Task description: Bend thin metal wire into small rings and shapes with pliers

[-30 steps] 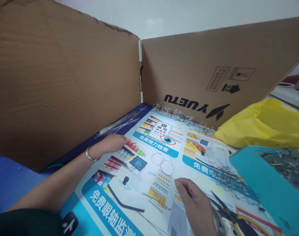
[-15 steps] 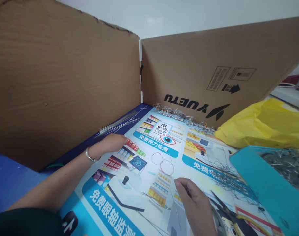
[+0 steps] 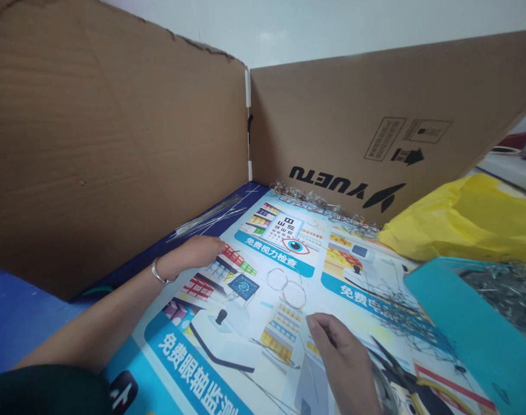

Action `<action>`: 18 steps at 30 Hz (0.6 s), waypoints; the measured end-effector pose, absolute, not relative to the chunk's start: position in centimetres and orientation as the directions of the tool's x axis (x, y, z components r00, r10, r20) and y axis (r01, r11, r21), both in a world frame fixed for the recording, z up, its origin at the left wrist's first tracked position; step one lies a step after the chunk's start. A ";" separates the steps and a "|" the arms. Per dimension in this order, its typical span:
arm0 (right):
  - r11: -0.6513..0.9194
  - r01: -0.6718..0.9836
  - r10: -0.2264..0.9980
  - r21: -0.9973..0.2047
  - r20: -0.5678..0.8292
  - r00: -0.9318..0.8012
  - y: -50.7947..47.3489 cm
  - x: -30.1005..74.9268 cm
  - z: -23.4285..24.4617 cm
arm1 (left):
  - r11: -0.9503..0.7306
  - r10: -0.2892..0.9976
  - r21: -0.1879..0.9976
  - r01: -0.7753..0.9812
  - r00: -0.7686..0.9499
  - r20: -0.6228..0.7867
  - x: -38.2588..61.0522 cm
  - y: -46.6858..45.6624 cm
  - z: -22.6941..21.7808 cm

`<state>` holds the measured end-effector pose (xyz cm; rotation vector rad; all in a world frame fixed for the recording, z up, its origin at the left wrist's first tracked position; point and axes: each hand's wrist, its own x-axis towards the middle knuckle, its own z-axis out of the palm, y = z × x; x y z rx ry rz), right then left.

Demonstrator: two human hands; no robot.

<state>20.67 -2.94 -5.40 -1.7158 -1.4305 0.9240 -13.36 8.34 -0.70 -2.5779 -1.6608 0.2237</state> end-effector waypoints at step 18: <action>-0.145 0.440 0.988 -0.886 -0.109 0.105 -2.9 20.7 -5.8 | -0.431 0.902 -0.147 0.890 0.425 -0.070 -13.4 8.3 -0.6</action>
